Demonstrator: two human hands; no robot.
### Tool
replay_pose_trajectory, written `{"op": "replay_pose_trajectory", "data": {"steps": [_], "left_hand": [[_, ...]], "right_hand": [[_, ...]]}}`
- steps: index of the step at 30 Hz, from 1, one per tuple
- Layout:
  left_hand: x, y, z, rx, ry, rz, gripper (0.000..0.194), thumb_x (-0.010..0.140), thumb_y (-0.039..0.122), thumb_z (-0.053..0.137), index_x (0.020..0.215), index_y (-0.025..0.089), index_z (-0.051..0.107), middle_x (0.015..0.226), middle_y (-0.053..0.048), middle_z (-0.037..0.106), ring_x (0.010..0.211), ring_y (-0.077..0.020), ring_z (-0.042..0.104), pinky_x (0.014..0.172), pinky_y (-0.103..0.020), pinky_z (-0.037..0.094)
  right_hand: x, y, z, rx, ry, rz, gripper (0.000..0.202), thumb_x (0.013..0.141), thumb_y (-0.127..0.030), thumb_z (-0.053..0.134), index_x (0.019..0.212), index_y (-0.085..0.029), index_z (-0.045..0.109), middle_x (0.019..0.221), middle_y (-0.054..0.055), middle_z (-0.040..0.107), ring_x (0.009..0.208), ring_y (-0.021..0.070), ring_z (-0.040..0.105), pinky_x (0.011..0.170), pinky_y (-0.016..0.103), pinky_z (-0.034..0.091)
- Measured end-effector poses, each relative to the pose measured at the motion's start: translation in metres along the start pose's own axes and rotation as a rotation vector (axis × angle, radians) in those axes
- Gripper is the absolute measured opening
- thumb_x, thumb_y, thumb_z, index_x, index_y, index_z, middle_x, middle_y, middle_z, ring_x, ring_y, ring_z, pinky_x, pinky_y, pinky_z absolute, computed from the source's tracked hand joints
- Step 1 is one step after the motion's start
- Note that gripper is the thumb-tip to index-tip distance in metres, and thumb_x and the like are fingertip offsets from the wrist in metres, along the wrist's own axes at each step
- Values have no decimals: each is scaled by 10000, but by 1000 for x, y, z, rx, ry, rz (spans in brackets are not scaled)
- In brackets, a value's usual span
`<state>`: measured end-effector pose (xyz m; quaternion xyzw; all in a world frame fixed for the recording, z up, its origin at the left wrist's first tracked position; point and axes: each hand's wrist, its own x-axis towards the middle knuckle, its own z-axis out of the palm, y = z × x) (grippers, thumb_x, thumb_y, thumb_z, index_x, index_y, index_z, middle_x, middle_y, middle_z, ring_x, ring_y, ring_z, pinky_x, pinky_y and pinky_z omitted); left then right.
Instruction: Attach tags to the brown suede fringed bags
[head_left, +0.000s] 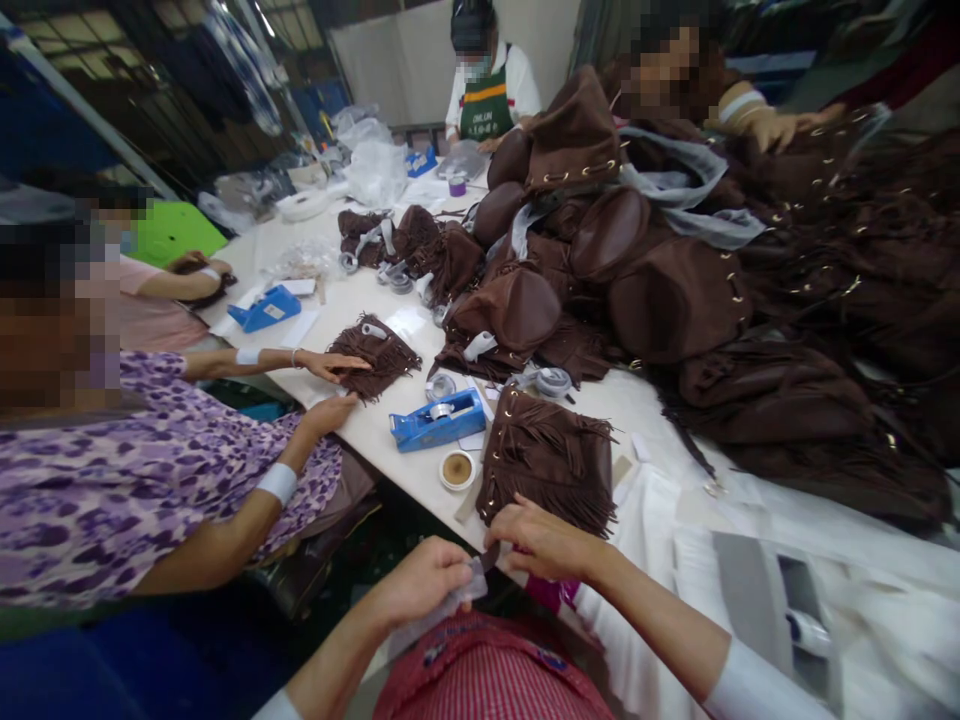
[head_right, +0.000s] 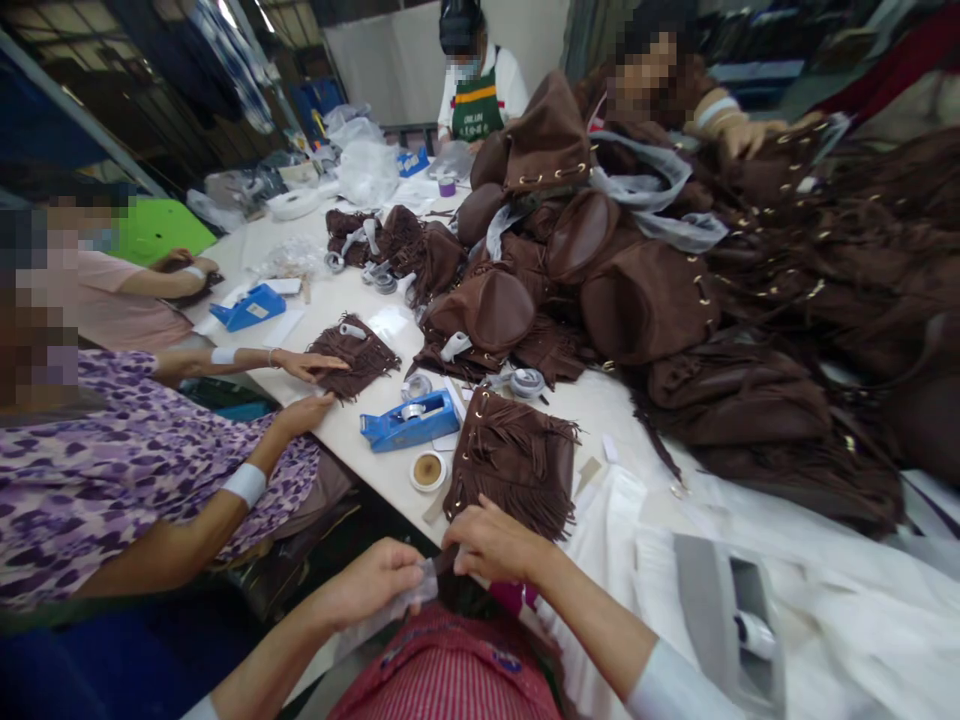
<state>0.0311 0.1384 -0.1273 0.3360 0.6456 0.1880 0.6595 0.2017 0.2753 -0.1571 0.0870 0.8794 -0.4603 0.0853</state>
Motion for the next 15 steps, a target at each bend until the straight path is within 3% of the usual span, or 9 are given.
{"op": "replay_pose_trajectory", "data": {"steps": [3,8,15], "left_hand": [[-2,-3,-4,11,3,-18,298,696,375,504,682,117,652,592,-17,623,524,-110,490,525,-216,330],[2,-3,-2,110,35,-38,264,703,312,457,661,123,637,581,-14,603,522,-121,486,520,-223,331],[9,11,5,347,167,6,222,748,193,454,574,149,584,539,30,496,549,-121,441,557,-235,294]], "right_hand": [[1,17,-1,-110,42,-35,224,840,-189,607,1046,-255,663,1126,65,687,1194,250,526,1096,597,174],[10,33,6,-162,70,-78,121,857,-186,586,912,-239,681,1152,42,692,1257,249,466,1076,502,256],[15,27,14,-171,61,-59,102,873,-222,577,899,-201,674,977,94,727,1223,283,524,1059,642,197]]}}
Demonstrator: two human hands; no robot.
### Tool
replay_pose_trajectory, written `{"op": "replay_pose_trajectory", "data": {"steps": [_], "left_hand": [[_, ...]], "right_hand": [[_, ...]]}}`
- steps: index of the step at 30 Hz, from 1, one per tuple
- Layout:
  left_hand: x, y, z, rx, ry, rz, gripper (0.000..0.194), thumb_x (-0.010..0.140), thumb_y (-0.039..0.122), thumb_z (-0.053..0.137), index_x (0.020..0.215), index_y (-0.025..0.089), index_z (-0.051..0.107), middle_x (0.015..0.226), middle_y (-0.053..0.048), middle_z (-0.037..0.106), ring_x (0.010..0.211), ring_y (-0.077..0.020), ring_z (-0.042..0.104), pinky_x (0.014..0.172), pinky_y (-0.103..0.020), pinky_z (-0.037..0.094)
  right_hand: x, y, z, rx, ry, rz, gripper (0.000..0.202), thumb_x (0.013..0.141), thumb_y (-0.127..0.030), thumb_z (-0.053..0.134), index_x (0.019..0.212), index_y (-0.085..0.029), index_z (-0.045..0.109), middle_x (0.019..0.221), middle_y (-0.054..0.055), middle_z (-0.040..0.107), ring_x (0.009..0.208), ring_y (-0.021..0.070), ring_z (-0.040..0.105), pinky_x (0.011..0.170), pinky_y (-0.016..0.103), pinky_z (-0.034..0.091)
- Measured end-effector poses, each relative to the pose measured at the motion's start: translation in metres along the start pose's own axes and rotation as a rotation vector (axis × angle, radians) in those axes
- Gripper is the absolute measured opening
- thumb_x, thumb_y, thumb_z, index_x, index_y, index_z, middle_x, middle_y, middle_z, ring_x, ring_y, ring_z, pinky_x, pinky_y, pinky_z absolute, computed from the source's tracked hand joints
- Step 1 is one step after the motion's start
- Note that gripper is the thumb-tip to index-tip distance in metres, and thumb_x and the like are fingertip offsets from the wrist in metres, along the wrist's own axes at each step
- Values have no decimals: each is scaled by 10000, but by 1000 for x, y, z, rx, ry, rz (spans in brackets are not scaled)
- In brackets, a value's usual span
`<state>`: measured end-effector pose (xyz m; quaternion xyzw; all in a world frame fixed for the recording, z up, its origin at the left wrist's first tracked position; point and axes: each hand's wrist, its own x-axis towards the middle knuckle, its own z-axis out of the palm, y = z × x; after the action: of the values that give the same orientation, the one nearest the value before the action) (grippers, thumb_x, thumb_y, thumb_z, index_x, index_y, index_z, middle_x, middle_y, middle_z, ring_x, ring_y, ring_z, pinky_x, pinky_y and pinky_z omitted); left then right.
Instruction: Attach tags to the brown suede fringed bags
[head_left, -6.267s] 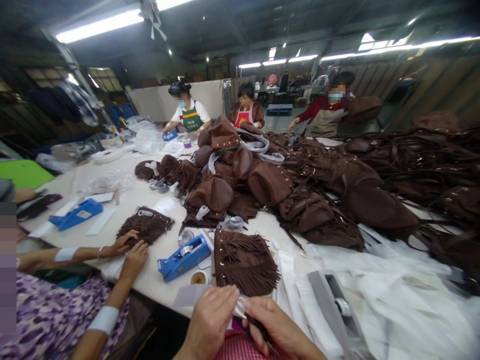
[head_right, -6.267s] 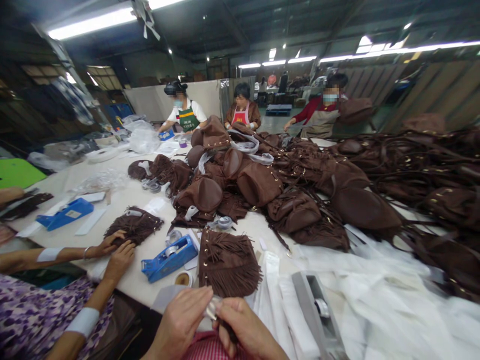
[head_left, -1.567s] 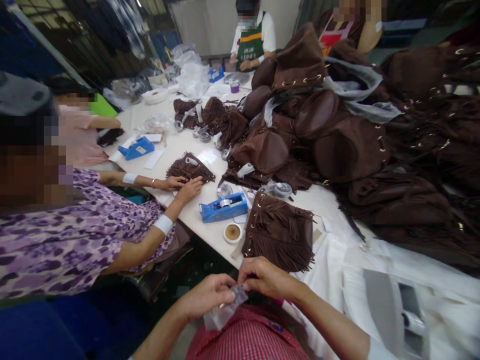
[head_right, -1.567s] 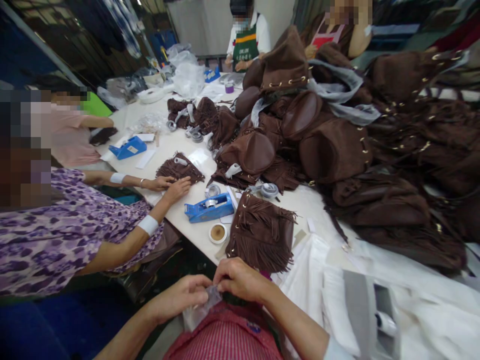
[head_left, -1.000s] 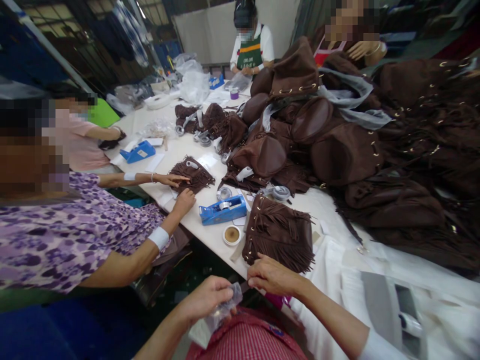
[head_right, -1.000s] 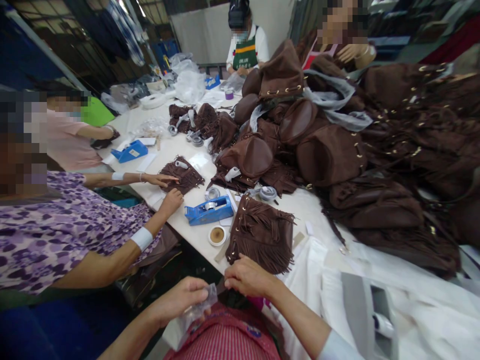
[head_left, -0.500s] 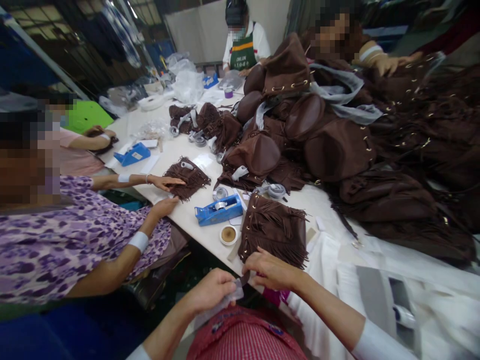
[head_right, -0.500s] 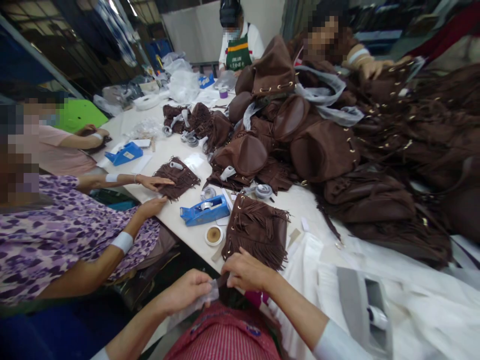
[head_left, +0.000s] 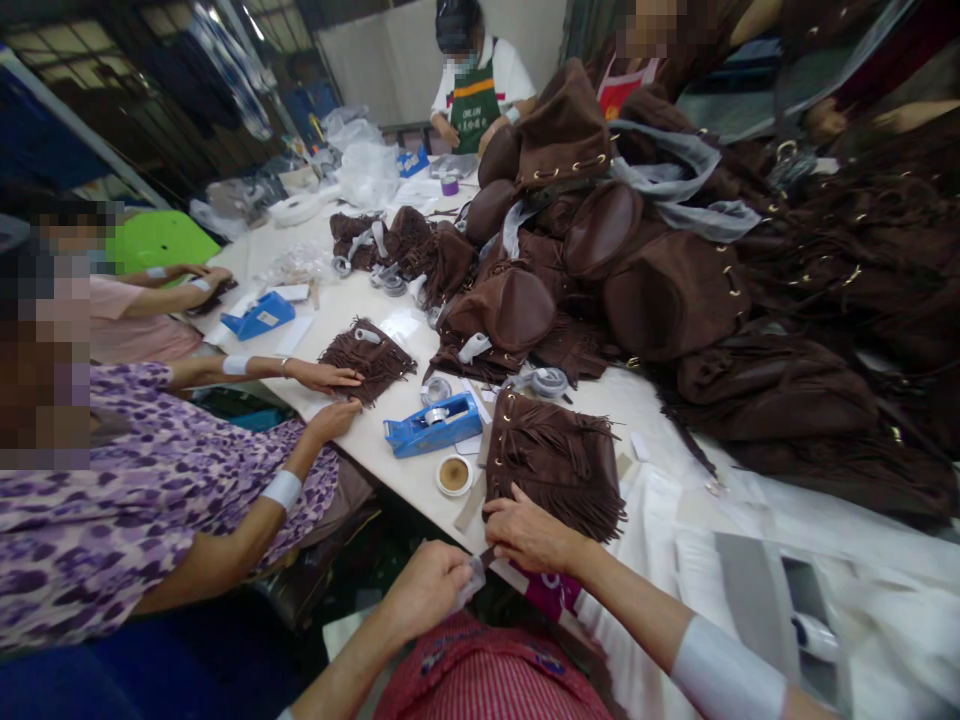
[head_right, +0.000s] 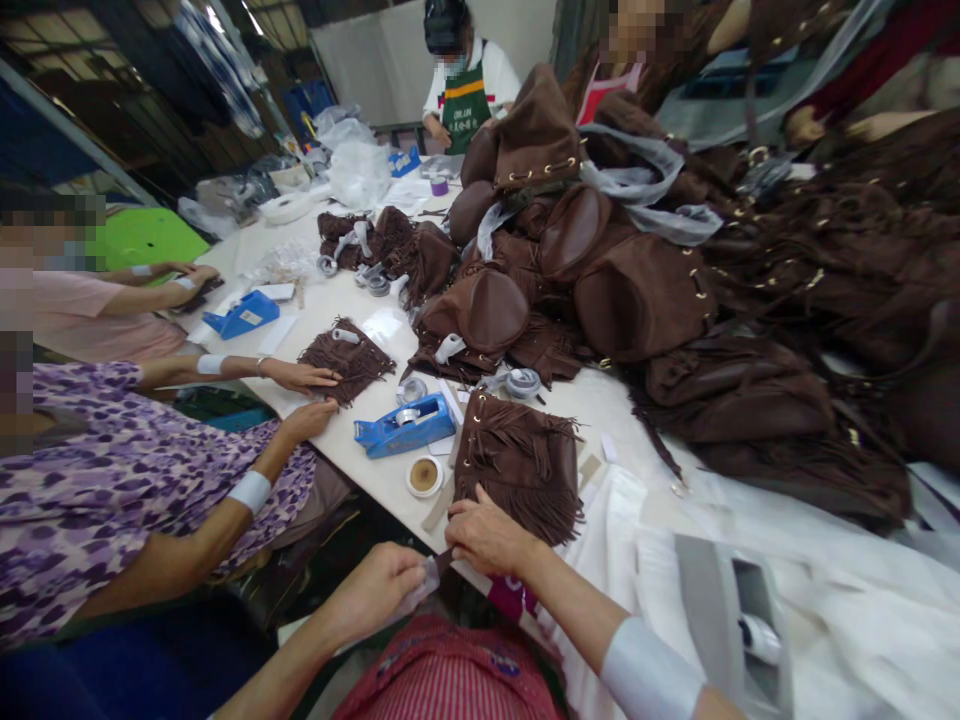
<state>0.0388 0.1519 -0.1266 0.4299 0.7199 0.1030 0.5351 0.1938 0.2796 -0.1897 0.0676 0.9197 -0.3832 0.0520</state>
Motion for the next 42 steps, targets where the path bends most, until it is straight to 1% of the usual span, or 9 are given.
{"op": "replay_pose_trajectory", "data": {"steps": [6,10,13,19,24,33,38,40,42], "left_hand": [[17,6,16,101,95,-5,245,780,186,493,561,155,598,556,-1,532,596,-147,491,618,-256,326],[22,-10,14,25,74,-27,270,811,217,434,620,149,613,579,-6,577,564,-138,527,562,-225,350],[25,-24,10,-29,72,-34,285,811,243,415,636,138,614,592,-9,585,552,-131,524,555,-219,366],[30,-39,14,-47,110,-51,299,806,294,427,626,141,610,578,-15,582,539,-131,513,552,-226,356],[34,-42,19,-24,152,-75,339,834,335,444,588,155,593,553,-13,567,559,-141,511,555,-229,342],[78,-26,44,-39,160,-121,257,808,225,501,569,173,580,574,-14,582,657,-172,569,641,-251,397],[87,-26,51,-153,52,-223,235,848,241,465,664,164,590,552,-11,596,516,-150,566,545,-248,433],[87,-26,49,-193,25,-237,197,858,264,476,762,151,606,567,-10,608,493,-146,565,536,-253,447],[87,-26,44,-212,34,-223,164,840,277,529,898,147,611,600,-2,621,530,-147,581,578,-258,465]], "right_hand": [[3,7,2,-50,8,-40,159,867,-245,581,986,-213,680,1066,98,702,1185,260,545,1063,557,274],[0,25,2,-106,51,-19,445,796,-160,638,1228,-260,594,1319,103,572,1260,265,467,1044,439,352],[5,30,9,-150,80,16,522,797,-166,652,1296,-277,545,1330,132,539,1268,299,439,1029,475,366],[25,32,25,-182,120,56,175,890,-222,545,950,-210,710,1149,123,612,1286,313,394,1078,633,198],[25,37,20,-143,90,14,119,849,-272,603,896,-232,704,1148,78,620,1324,293,357,1074,659,151],[21,37,15,-40,67,18,98,798,-212,638,851,-227,720,1152,89,618,1334,308,358,1075,670,119],[7,24,9,121,219,128,138,820,-151,588,877,-204,701,1240,108,590,1308,273,386,1117,566,153],[-6,15,10,212,341,253,203,878,-167,495,983,-191,667,1276,141,556,1253,265,425,1086,520,244],[-21,6,16,327,450,408,267,930,-212,387,996,-173,642,1147,153,604,1102,250,516,990,450,361]]}}
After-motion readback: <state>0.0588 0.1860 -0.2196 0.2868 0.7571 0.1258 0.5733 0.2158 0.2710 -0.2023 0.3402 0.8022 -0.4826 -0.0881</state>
